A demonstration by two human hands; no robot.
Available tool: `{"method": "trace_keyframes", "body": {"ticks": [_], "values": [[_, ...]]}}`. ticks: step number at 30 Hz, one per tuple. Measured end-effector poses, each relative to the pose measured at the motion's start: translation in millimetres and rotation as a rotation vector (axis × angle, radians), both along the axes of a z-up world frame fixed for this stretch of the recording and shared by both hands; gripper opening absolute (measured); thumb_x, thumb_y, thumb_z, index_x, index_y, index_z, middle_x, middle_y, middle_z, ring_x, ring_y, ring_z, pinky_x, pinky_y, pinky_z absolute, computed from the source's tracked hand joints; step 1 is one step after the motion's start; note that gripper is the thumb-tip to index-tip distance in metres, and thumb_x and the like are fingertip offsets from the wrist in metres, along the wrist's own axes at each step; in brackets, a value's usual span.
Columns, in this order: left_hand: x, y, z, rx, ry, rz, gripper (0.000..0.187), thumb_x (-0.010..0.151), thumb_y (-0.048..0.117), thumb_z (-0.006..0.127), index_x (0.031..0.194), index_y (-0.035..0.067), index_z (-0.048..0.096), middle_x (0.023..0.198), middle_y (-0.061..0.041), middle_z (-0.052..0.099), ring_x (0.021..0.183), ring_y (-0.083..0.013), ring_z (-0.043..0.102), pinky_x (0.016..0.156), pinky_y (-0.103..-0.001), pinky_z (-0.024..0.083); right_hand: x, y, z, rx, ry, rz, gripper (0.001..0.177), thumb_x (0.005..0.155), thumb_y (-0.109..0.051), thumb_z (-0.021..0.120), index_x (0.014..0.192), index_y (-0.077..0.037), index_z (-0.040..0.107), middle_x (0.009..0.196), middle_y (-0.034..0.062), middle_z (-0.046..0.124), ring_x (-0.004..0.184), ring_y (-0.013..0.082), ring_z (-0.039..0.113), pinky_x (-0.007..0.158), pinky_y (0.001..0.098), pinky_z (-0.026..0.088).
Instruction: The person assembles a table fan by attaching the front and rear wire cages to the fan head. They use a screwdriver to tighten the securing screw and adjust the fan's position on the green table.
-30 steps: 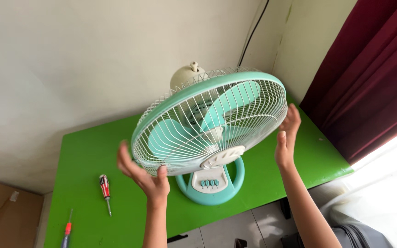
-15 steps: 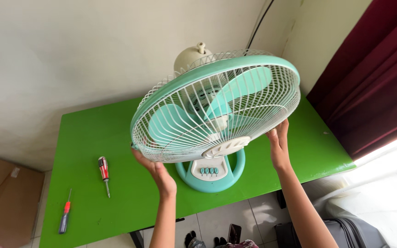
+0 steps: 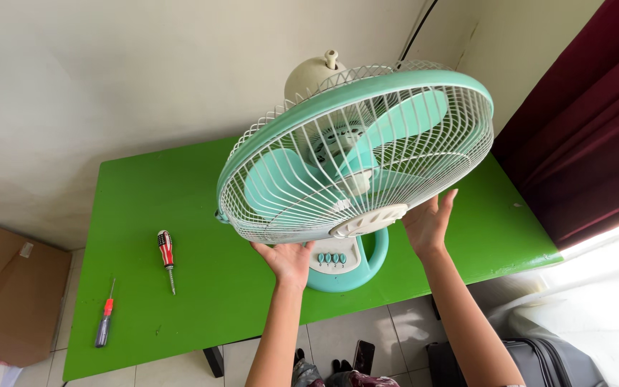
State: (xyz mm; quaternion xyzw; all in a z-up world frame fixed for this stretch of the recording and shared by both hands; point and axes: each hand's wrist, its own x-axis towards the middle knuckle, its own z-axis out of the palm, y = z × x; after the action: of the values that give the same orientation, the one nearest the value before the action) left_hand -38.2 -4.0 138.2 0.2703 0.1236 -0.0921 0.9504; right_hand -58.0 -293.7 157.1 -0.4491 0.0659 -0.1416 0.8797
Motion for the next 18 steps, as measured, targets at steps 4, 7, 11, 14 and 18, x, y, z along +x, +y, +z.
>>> {"method": "trace_keyframes", "body": {"ticks": [4,7,11,14,18], "values": [[-1,-4,5,0.001,0.024,0.034,0.110,0.075,0.093,0.022,0.161,0.025,0.025,0.165,-0.007,0.033,0.141,-0.0276,0.040,0.105,-0.051,0.041,3,-2,-6,0.035,0.021,-0.037,0.101,0.089,-0.084,0.020,0.164,-0.015,0.020,0.165,0.0111,0.035,0.147,0.0317,0.040,0.119,0.0492,0.031],[1,-5,-2,0.010,0.037,0.020,0.110,0.076,0.094,0.020,0.161,0.025,0.027,0.165,-0.007,0.034,0.140,-0.0290,0.041,0.101,-0.051,0.040,9,-4,-17,0.056,0.013,-0.091,0.103,0.088,-0.084,0.027,0.164,-0.016,0.019,0.166,0.0089,0.032,0.149,0.0310,0.037,0.121,0.0494,0.030],[1,-7,-5,-0.028,-0.021,0.039,0.107,0.081,0.093,0.024,0.162,0.023,0.028,0.166,-0.009,0.034,0.139,-0.0298,0.039,0.103,-0.051,0.038,18,6,-25,0.216,0.020,-0.127,0.109,0.087,-0.087,0.031,0.163,-0.010,0.023,0.167,0.0128,0.033,0.151,0.0347,0.037,0.122,0.0525,0.031],[-4,-9,-1,-0.039,0.011,0.043,0.105,0.079,0.090,0.025,0.161,0.024,0.027,0.165,-0.006,0.033,0.144,-0.0288,0.038,0.110,-0.054,0.037,18,30,-29,0.289,0.097,-0.111,0.112,0.081,-0.090,0.032,0.162,-0.011,0.024,0.165,0.0142,0.032,0.149,0.0367,0.036,0.119,0.0553,0.031],[-5,-9,8,-0.034,0.013,0.040,0.106,0.079,0.090,0.026,0.161,0.022,0.027,0.166,-0.006,0.032,0.145,-0.0286,0.036,0.111,-0.053,0.034,13,53,-42,0.392,0.123,-0.019,0.113,0.078,-0.091,0.028,0.161,-0.015,0.018,0.168,0.0153,0.022,0.151,0.0392,0.029,0.122,0.0603,0.026]]}}
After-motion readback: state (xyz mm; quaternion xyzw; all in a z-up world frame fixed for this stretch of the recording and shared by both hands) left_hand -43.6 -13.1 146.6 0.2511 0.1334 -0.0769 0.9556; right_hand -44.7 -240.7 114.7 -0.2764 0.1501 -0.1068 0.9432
